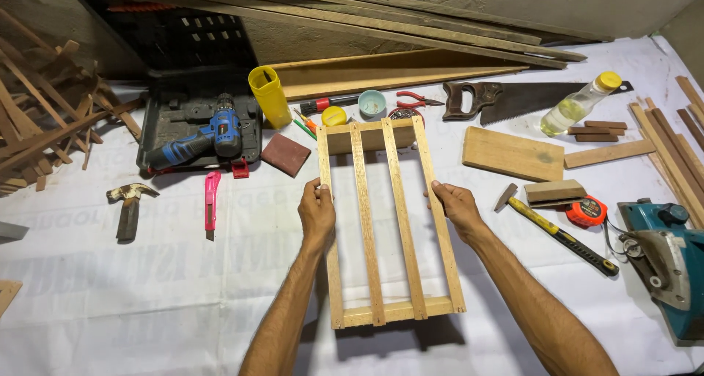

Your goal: Assemble a small wooden rack using wood strips, hammer, and nails.

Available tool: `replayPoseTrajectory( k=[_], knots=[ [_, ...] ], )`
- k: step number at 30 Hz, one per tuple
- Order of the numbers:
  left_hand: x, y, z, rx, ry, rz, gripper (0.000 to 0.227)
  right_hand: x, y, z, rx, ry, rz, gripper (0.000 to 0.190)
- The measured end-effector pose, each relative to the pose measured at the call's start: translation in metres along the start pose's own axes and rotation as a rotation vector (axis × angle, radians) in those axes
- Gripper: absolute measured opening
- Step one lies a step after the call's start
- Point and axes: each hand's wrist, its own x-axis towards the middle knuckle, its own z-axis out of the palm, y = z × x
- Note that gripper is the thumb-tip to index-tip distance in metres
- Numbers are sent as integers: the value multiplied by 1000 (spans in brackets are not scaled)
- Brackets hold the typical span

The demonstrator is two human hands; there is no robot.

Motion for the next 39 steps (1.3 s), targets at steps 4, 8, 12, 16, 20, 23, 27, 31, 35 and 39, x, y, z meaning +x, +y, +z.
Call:
replayPoseTrajectory(
  k=[4,8,12,16,20,23,27,31,35,39],
  knots=[
    [2,-2,8,29,-10,30,34,-3,4,-6,7,30,4,42],
    [1,3,14,29,-39,-18,35,-6,4,-11,-4,53,-8,42],
    [2,2,18,34,-43,-21,34,-8,-1,-12,11,73,5,40],
    [1,-1,15,27,-39,-41,33,-7,-4,-11,-21,65,26,41],
    [0,-6,15,125,-5,28,31,-11,-7,-13,-30,54,62,41],
    [-4,-4,14,123,1,16,31,-11,-2,-15,-13,56,83,44],
    [-8,7,12,95,-7,-42,33,-5,9,-21,-26,59,72,51],
    [-11,11,12,149,-34,-93,33,-14,-9,-19,-108,102,68,53],
    [-19,39,13,423,137,335,42,-17,-21,-24,-415,198,-6,52],
    [-33,68,38,506,56,571,51,-15,-16,-45,-410,217,-39,53]
  ],
)
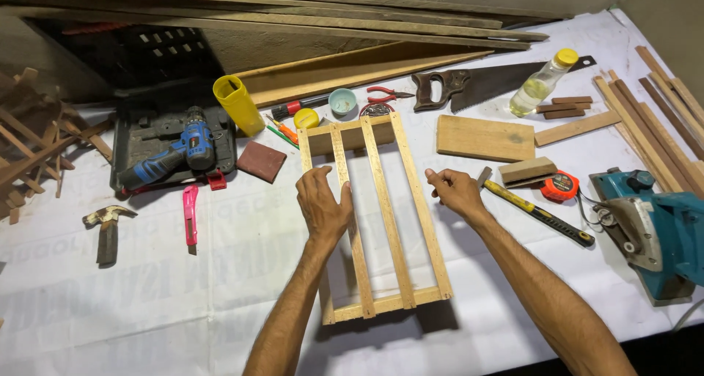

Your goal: Assemble a small wooden rack using wood strips, hammer, and nails.

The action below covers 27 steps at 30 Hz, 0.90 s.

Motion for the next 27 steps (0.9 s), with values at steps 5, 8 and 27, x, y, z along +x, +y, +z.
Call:
replayPoseTrajectory(
  k=[5,8,27],
  knots=[
    [3,47,36,-103,-43,98,46,5,47,-49,-275,72,-185,41],
    [1,69,65,-155,-56,125,44,-2,83,-82,-637,142,-277,37],
    [38,69,118,249,-348,129,62,31,1,-94,-327,18,-752,32]
  ],
)
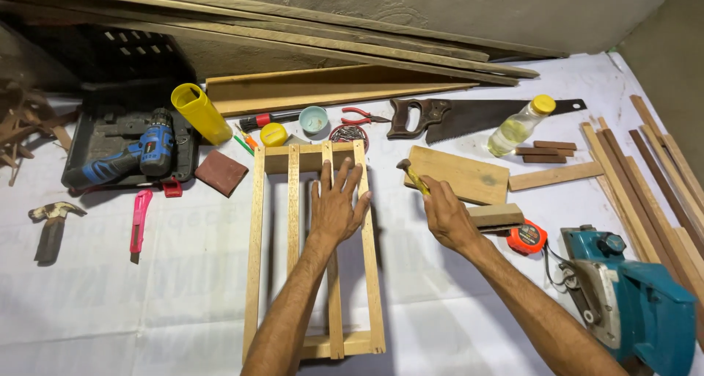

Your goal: Assemble a small wooden rack using wood strips, hammer, and nails.

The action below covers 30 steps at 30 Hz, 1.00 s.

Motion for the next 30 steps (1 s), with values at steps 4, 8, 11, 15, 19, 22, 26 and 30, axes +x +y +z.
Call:
replayPoseTrajectory(
  k=[4,8,11,15,19,22,26,30],
  knots=[
    [2,5,-5,38,-88,-60,65,52,-25,7,131,23,-154,37],
    [6,8,-15,-4,-99,-92,65,80,-41,17,185,3,-211,43],
    [7,7,-16,-41,-99,-102,66,88,-41,27,170,1,-213,47],
    [7,4,-13,-71,-92,-92,67,91,-28,46,63,-18,-248,50],
    [6,3,-14,-74,-90,-87,67,92,-33,46,102,3,-222,49],
    [7,4,-15,-90,-94,-86,68,92,-31,47,88,-37,-172,51],
    [7,4,-14,-86,-116,-95,68,92,-31,48,120,-25,-182,49],
    [6,3,-11,-86,-90,-91,67,89,-29,47,134,-12,-144,43]
  ],
)
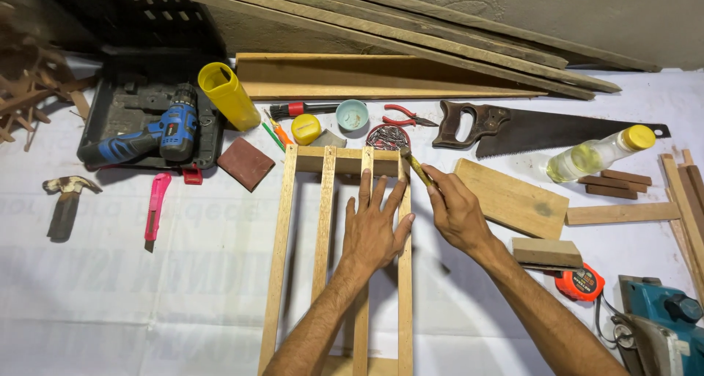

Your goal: Assemble a small wooden rack using wood strips, hammer, and nails.

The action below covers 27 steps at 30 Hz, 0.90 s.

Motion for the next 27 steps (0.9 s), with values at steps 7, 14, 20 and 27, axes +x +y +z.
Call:
replayPoseTrajectory(
  k=[7,14,20,27],
  knots=[
    [-4,0,2,-6,27,20,65,-56,37,-12,-41,114,74,36],
    [-16,7,9,-22,130,44,43,-134,66,-8,-191,39,263,42],
    [-44,18,13,-4,155,48,32,-160,84,-8,-281,18,234,40],
    [-79,28,-14,-3,-83,25,37,-148,65,-18,-215,60,163,27]
  ],
)
